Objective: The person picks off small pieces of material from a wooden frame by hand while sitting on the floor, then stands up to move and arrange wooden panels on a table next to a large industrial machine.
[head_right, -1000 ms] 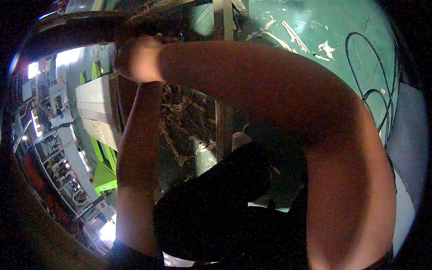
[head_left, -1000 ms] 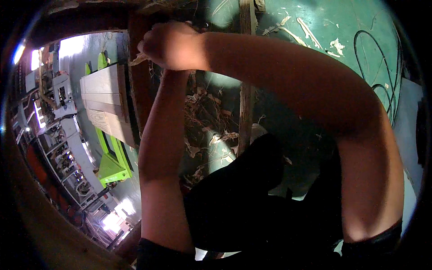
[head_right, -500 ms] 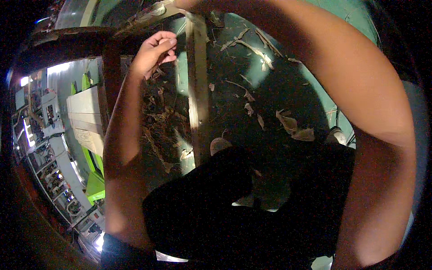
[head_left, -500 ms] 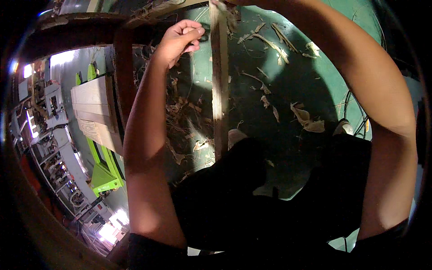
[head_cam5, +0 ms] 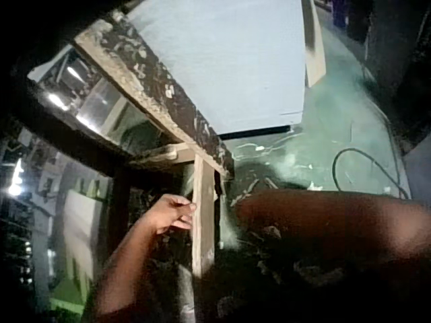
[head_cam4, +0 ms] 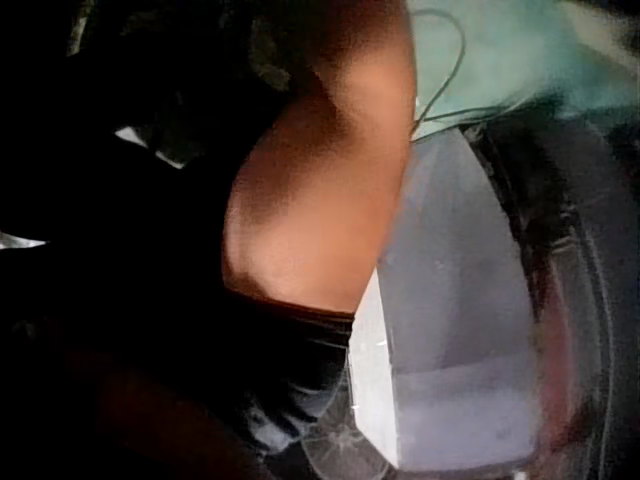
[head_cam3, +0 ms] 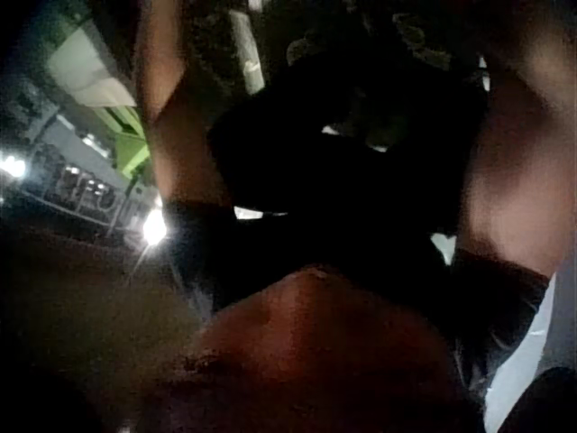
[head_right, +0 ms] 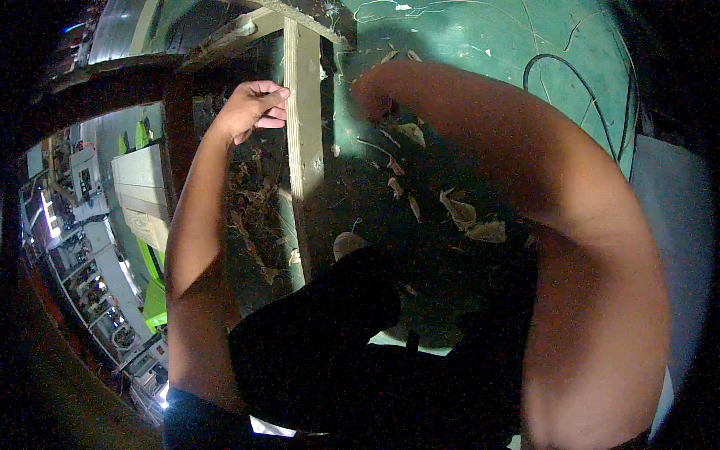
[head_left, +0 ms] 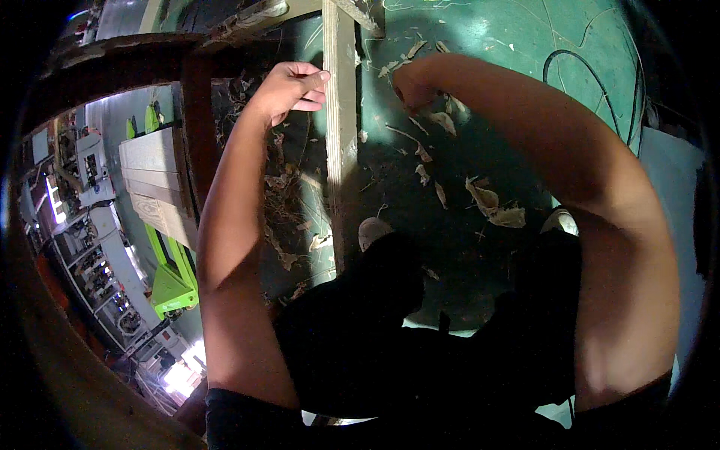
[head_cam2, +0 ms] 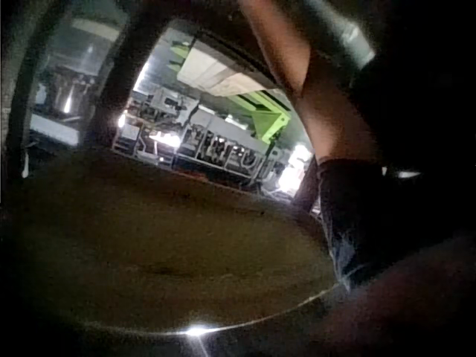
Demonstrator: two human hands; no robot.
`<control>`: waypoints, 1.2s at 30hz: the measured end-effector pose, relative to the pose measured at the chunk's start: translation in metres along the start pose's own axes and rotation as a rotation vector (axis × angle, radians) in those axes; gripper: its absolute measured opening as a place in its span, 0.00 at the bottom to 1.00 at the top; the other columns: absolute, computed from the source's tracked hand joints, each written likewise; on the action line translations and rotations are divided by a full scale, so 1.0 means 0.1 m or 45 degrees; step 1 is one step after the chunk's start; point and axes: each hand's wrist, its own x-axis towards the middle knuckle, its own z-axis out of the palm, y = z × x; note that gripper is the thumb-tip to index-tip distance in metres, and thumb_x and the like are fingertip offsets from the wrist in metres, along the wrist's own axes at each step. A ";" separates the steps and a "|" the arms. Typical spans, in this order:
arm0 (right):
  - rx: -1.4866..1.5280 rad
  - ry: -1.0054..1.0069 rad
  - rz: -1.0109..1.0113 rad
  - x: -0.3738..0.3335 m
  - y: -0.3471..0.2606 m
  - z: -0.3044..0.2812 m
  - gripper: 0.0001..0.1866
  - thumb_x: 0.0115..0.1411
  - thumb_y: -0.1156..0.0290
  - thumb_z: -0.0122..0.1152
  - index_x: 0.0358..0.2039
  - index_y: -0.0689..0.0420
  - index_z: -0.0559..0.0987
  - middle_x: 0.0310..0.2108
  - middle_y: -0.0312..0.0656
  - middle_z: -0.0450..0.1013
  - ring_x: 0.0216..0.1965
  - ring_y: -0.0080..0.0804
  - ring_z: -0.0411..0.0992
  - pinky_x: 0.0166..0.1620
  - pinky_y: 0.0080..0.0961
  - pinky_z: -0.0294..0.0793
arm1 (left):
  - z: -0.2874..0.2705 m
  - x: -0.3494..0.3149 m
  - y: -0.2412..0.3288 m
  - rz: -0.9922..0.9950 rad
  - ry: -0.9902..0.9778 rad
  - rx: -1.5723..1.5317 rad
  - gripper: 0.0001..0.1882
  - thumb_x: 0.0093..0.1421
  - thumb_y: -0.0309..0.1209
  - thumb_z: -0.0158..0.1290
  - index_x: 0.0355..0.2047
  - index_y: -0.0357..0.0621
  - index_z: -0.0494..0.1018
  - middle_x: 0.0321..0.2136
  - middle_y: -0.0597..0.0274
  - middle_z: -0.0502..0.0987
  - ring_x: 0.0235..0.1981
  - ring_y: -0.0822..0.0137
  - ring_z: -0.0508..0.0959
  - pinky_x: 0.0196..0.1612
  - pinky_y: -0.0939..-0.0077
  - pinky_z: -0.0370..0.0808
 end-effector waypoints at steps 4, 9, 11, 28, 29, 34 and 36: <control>-0.550 0.212 -0.340 1.10 0.79 0.34 0.15 0.62 0.61 0.60 0.43 0.57 0.81 0.36 0.40 0.81 0.34 0.40 0.79 0.37 0.44 0.79 | -0.05 0.21 0.19 0.042 -0.104 0.194 0.13 0.63 0.40 0.62 0.35 0.43 0.78 0.30 0.66 0.78 0.29 0.74 0.76 0.33 0.76 0.79; 0.462 0.537 0.038 0.78 0.25 -0.02 0.20 0.67 0.50 0.53 0.41 0.54 0.81 0.37 0.36 0.80 0.33 0.35 0.79 0.36 0.43 0.78 | -0.10 0.19 -0.12 0.027 -0.080 -0.169 0.18 0.68 0.49 0.53 0.33 0.48 0.76 0.27 0.71 0.76 0.28 0.77 0.75 0.35 0.74 0.80; 1.250 0.751 0.253 0.51 -0.06 -0.12 0.20 0.63 0.48 0.57 0.34 0.53 0.83 0.31 0.38 0.81 0.28 0.38 0.80 0.31 0.46 0.79 | -0.09 0.21 -0.15 0.045 -0.134 -0.286 0.19 0.69 0.50 0.50 0.34 0.47 0.75 0.28 0.71 0.77 0.28 0.76 0.76 0.36 0.72 0.81; 2.381 0.170 -0.092 0.60 -0.03 -0.06 0.26 0.69 0.47 0.50 0.55 0.54 0.74 0.51 0.45 0.74 0.50 0.42 0.74 0.55 0.44 0.74 | 0.45 -1.00 -1.04 -0.009 -0.009 -0.481 0.18 0.72 0.33 0.47 0.57 0.38 0.73 0.49 0.60 0.79 0.50 0.68 0.78 0.52 0.70 0.76; 2.397 0.136 -0.104 0.57 0.00 -0.09 0.25 0.69 0.48 0.50 0.55 0.55 0.74 0.51 0.46 0.74 0.51 0.43 0.74 0.55 0.45 0.73 | 0.49 -1.06 -1.14 0.032 0.014 -0.472 0.17 0.72 0.32 0.47 0.57 0.38 0.73 0.49 0.61 0.79 0.50 0.69 0.78 0.52 0.71 0.76; 2.407 -0.041 -0.250 0.48 0.17 -0.19 0.23 0.70 0.53 0.51 0.57 0.55 0.73 0.55 0.48 0.72 0.53 0.48 0.72 0.56 0.49 0.72 | 0.48 -1.37 -1.13 0.167 0.046 -0.405 0.16 0.72 0.31 0.46 0.55 0.37 0.74 0.45 0.59 0.81 0.46 0.70 0.79 0.50 0.74 0.75; 2.381 -0.114 -0.378 0.48 0.28 -0.20 0.23 0.71 0.54 0.49 0.59 0.54 0.73 0.58 0.47 0.70 0.55 0.50 0.71 0.58 0.51 0.71 | 0.51 -1.44 -1.18 0.141 0.097 -0.476 0.16 0.72 0.31 0.47 0.55 0.37 0.74 0.43 0.58 0.81 0.43 0.69 0.80 0.48 0.75 0.76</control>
